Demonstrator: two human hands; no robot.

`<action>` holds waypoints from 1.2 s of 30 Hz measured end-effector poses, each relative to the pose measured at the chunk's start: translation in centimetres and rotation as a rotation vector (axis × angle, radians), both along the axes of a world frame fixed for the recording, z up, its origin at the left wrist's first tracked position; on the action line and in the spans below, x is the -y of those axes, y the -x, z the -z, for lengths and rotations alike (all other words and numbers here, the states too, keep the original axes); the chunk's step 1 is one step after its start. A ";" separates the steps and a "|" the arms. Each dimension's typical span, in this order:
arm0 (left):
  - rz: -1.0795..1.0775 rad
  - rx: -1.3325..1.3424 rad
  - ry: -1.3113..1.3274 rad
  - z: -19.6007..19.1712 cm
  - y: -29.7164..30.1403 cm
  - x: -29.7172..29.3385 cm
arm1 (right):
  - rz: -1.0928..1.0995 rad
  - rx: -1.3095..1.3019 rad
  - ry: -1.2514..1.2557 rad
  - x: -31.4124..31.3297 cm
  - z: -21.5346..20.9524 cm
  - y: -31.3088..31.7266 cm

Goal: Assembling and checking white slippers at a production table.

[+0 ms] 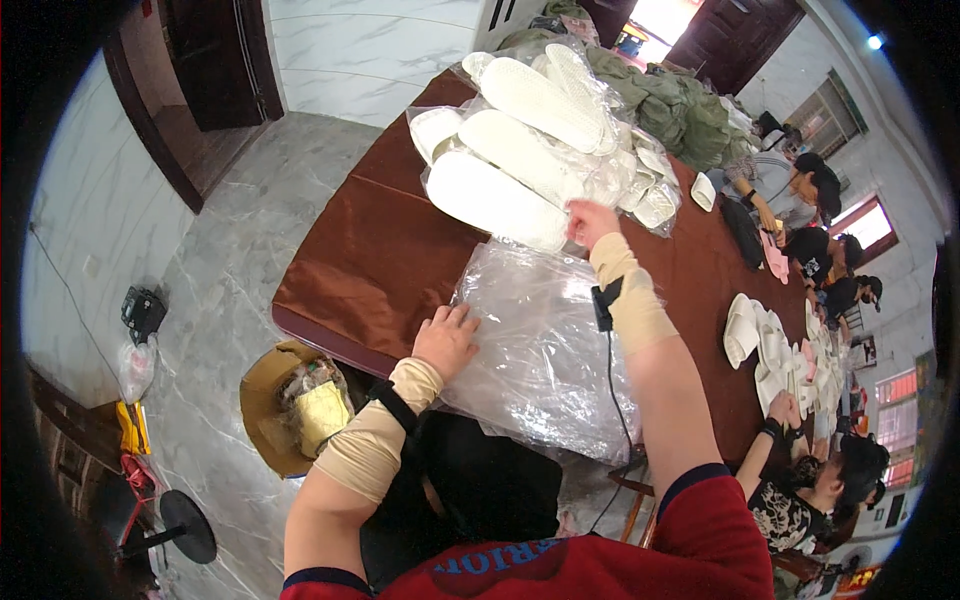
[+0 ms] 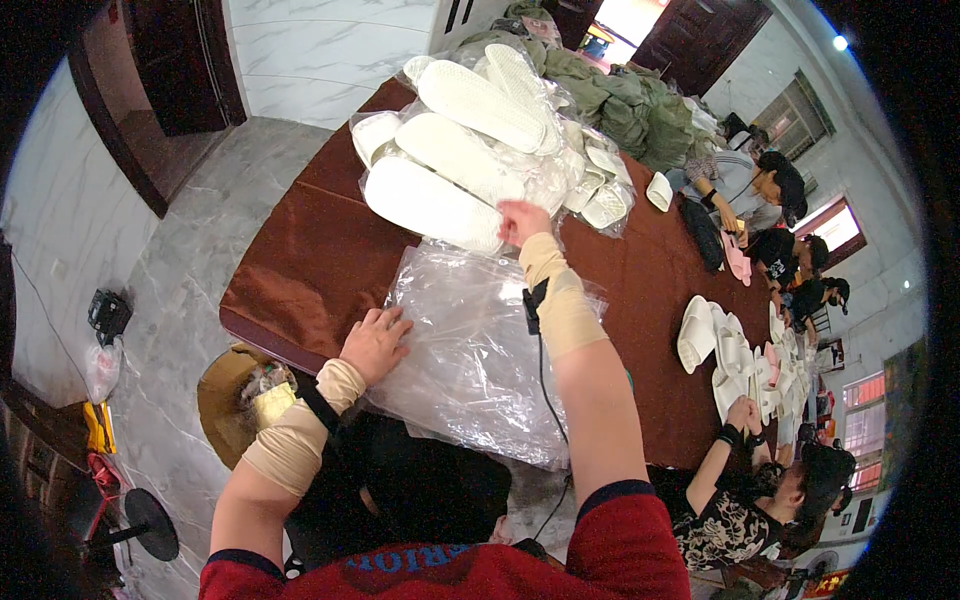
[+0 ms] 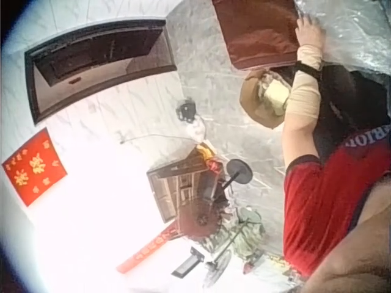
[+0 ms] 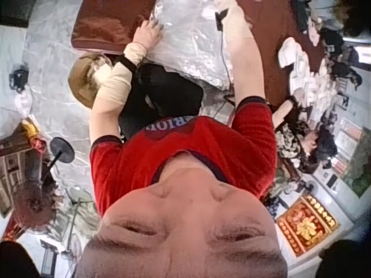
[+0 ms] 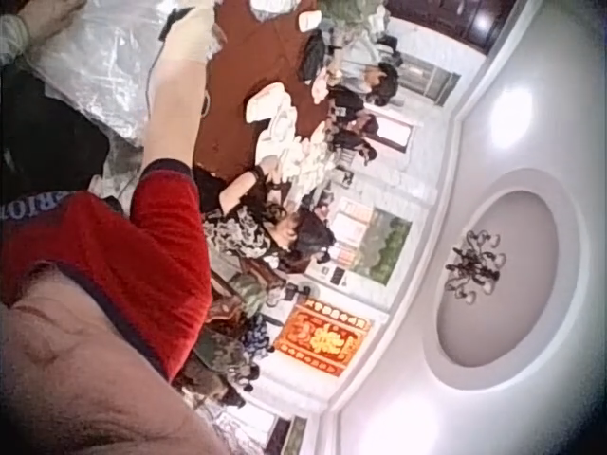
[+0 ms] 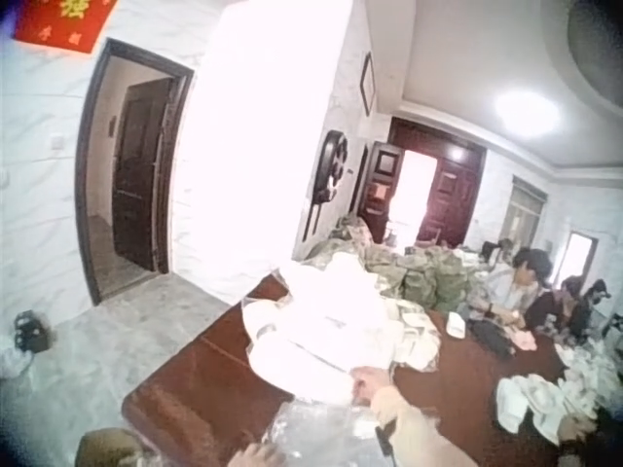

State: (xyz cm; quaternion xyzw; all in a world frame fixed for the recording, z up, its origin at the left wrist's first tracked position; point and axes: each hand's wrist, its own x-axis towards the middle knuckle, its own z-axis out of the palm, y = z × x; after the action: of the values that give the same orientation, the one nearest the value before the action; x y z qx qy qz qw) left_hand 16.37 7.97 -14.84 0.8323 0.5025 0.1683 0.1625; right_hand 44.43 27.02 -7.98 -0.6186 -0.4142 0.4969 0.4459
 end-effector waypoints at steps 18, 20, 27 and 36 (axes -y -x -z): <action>-0.063 -0.169 -0.018 2.1 0.0 0.0 | -0.104 -0.867 -0.538 13.5 -25.5 2.5; -0.057 -0.105 -0.103 2.1 -0.2 -0.1 | 0.061 -1.017 -0.356 12.3 -20.1 -2.3; -0.046 -0.156 -0.097 2.2 -0.4 0.0 | 0.267 -0.136 -0.213 19.9 -1.3 -10.8; 0.080 -0.077 -0.107 -5.0 -1.2 1.6 | 0.347 -0.118 -0.468 26.5 1.1 -7.6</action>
State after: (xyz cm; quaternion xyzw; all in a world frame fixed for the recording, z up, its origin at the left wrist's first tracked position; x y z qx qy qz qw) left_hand 17.60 6.38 -9.87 0.8652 0.4648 0.1564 0.1049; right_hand 52.02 0.56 -9.12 -0.5306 -0.3791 0.3391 0.6781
